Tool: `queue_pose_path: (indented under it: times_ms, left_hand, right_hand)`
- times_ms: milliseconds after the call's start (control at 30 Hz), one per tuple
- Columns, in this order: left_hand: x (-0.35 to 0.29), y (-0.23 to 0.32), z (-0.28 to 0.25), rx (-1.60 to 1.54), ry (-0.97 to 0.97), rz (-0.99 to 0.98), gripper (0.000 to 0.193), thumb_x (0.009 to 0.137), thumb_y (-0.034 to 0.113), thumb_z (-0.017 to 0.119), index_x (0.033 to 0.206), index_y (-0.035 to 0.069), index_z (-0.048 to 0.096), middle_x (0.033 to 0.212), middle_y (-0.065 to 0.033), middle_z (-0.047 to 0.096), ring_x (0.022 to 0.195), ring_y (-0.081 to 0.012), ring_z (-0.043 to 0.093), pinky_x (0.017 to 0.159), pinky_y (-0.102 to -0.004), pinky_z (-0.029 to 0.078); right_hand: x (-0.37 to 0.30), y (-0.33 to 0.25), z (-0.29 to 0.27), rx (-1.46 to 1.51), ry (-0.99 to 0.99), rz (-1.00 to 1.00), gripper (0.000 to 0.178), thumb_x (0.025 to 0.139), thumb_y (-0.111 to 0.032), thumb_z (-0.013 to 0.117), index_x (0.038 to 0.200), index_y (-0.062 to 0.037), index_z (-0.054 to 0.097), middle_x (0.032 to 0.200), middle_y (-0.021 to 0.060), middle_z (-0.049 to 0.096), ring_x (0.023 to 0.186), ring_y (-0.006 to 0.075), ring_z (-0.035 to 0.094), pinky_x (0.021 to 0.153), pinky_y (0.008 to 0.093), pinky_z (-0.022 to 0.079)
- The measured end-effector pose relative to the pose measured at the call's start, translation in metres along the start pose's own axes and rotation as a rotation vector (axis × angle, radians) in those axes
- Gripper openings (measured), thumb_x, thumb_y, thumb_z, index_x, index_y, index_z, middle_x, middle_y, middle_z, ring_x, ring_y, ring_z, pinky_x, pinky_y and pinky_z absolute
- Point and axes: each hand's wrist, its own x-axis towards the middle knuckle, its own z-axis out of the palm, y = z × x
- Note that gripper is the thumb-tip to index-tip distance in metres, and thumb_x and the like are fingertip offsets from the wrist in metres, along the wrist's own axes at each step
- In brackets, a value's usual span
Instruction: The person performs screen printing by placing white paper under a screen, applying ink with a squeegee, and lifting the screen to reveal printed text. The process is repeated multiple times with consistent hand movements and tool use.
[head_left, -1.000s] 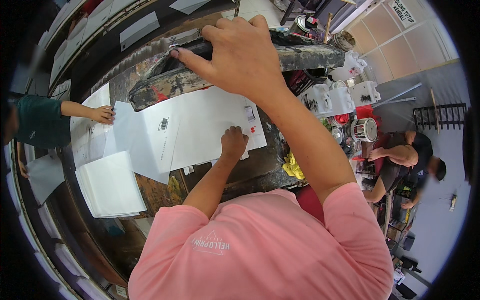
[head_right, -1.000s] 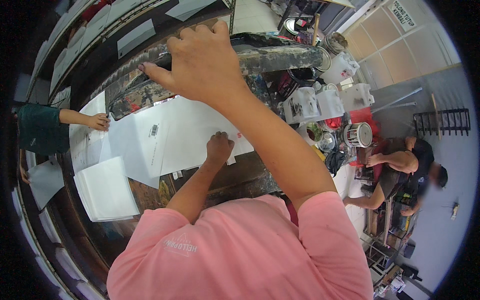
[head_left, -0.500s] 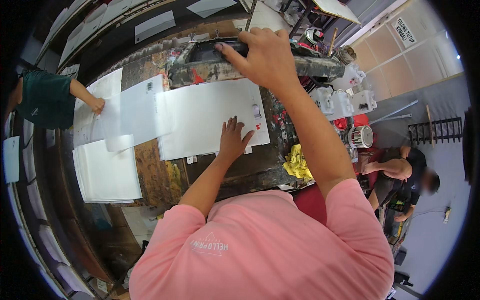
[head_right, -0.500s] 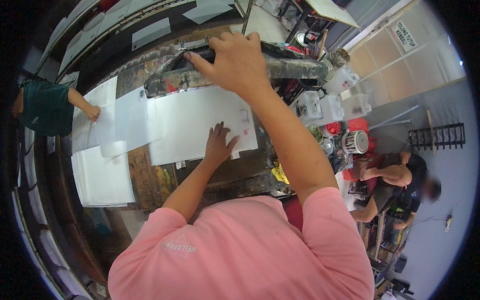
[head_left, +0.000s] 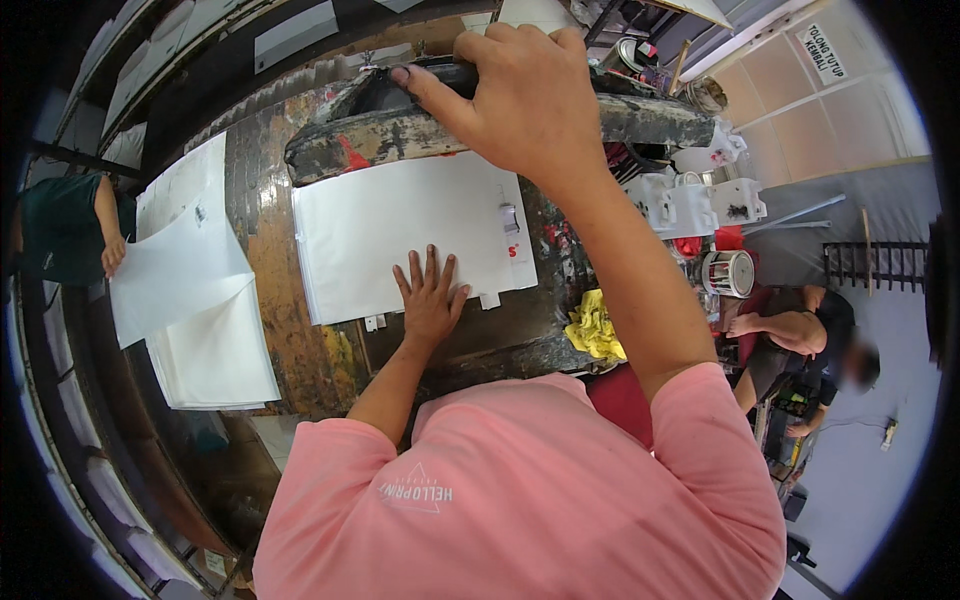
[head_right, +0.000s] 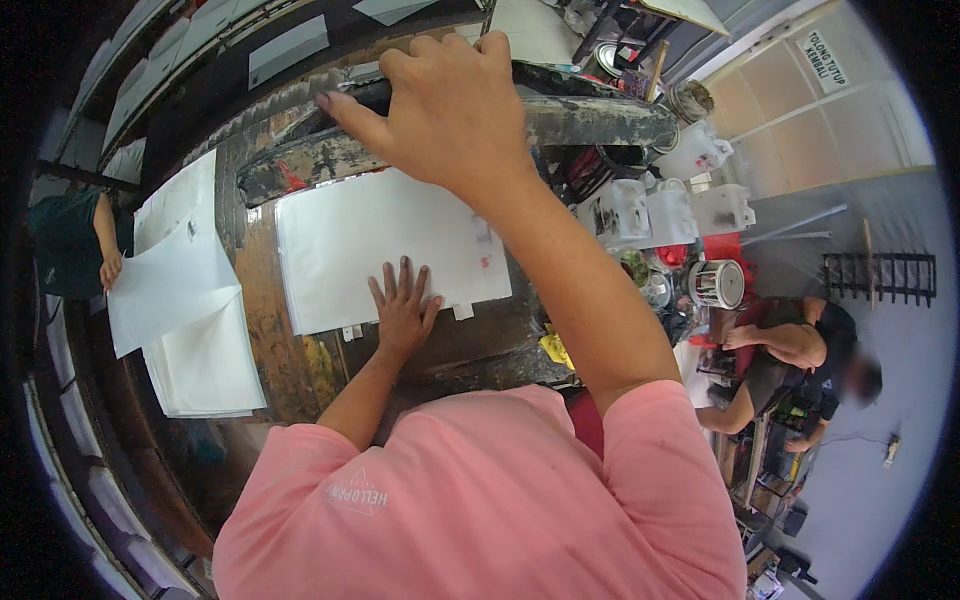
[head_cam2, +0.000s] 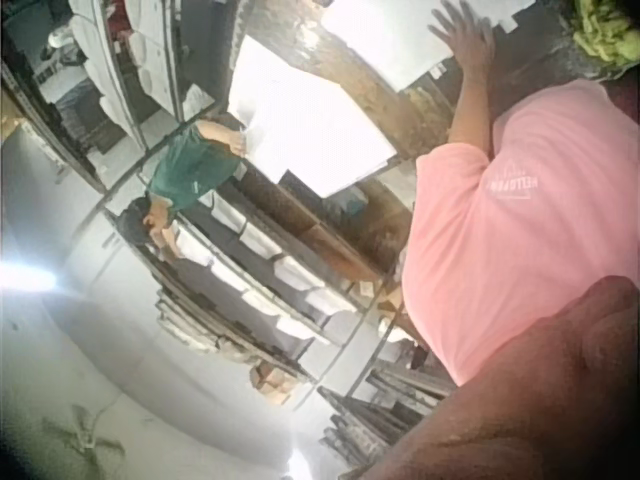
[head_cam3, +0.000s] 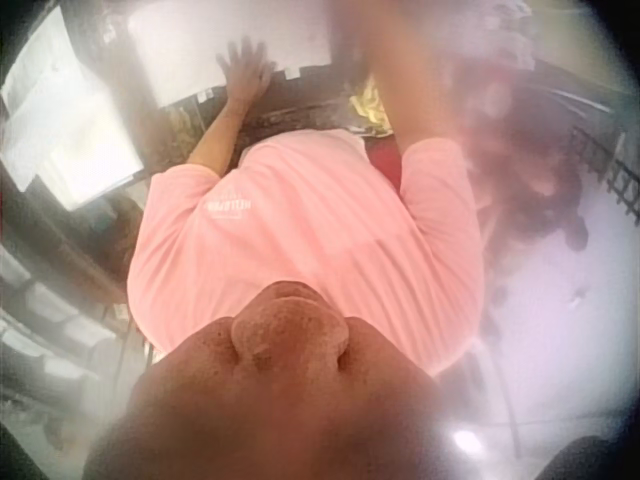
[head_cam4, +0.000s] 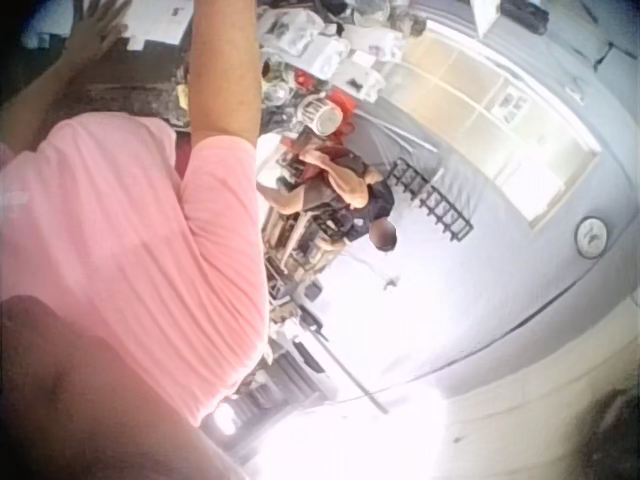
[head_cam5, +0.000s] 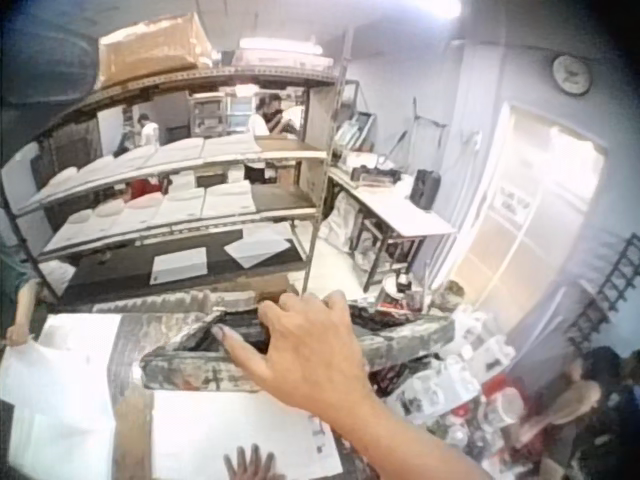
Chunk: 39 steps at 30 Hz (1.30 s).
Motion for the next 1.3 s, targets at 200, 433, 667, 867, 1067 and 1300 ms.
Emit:
queue_pose_path:
  times_ms: [200,433,667,867,1067,1300]
  left_hand:
    - [-0.003,-0.001,0.0,-0.028,-0.01,0.015,0.069,0.106,0.054,0.051,0.16,0.012,0.047,0.172,-0.0241,0.028,0.16,-0.052,0.014,0.123,-0.0756,0.005]
    - [0.015,0.013,-0.081,-0.582,0.156,-0.136,0.077,0.106,0.055,0.056,0.163,0.006,0.039,0.169,-0.0261,0.034,0.158,-0.0463,0.027,0.128,-0.058,0.023]
    - [-0.019,0.043,-0.222,-2.441,0.318,-0.624,0.132,0.091,0.092,0.041,0.16,-0.015,0.005,0.155,-0.034,0.038,0.146,-0.0426,0.045,0.126,-0.0516,0.035]
    - [-0.062,-0.012,-0.076,-2.195,-0.01,-0.938,0.139,0.087,0.095,0.043,0.163,-0.011,-0.005,0.157,-0.0335,0.037,0.143,-0.0417,0.049,0.122,-0.0486,0.041]
    - [-0.064,-0.047,-0.02,-2.18,-0.194,-0.961,0.138,0.089,0.095,0.041,0.163,-0.004,-0.021,0.16,-0.0346,0.033,0.141,-0.0458,0.052,0.119,-0.0503,0.044]
    - [-0.049,-0.02,-0.049,-1.929,-0.053,-1.308,0.124,0.093,0.092,0.035,0.162,-0.009,0.014,0.14,-0.0254,0.056,0.126,-0.037,0.062,0.116,-0.0471,0.047]
  right_hand:
    - [0.002,0.0,0.002,-0.009,0.038,-0.012,0.059,0.091,-0.066,0.065,0.093,-0.0086,0.082,0.086,0.0101,0.075,0.087,0.0266,0.071,0.084,0.0459,0.04]
    - [-0.002,-0.009,-0.007,-0.018,-0.061,0.018,0.061,0.092,-0.066,0.065,0.101,-0.0077,0.08,0.09,0.0106,0.075,0.09,0.0293,0.07,0.082,0.0475,0.042]
    - [-0.126,-0.024,0.006,0.035,-0.547,0.02,0.057,0.093,-0.05,0.072,0.127,-0.0049,0.064,0.111,0.017,0.063,0.106,0.0372,0.06,0.087,0.0506,0.046]
    - [-0.26,-0.022,0.066,0.132,-0.719,0.043,0.049,0.082,-0.013,0.076,0.129,-0.0132,0.066,0.125,0.0102,0.065,0.117,0.0334,0.059,0.098,0.0513,0.043]
    - [-0.294,-0.038,0.093,0.122,-0.782,0.065,0.045,0.085,-0.012,0.073,0.129,-0.0139,0.066,0.121,0.0077,0.066,0.117,0.0294,0.06,0.098,0.051,0.041]
    - [-0.219,0.016,0.201,0.046,-0.538,0.058,0.039,0.088,-0.01,0.068,0.126,-0.0142,0.067,0.116,0.0063,0.066,0.113,0.0284,0.062,0.097,0.0524,0.042]
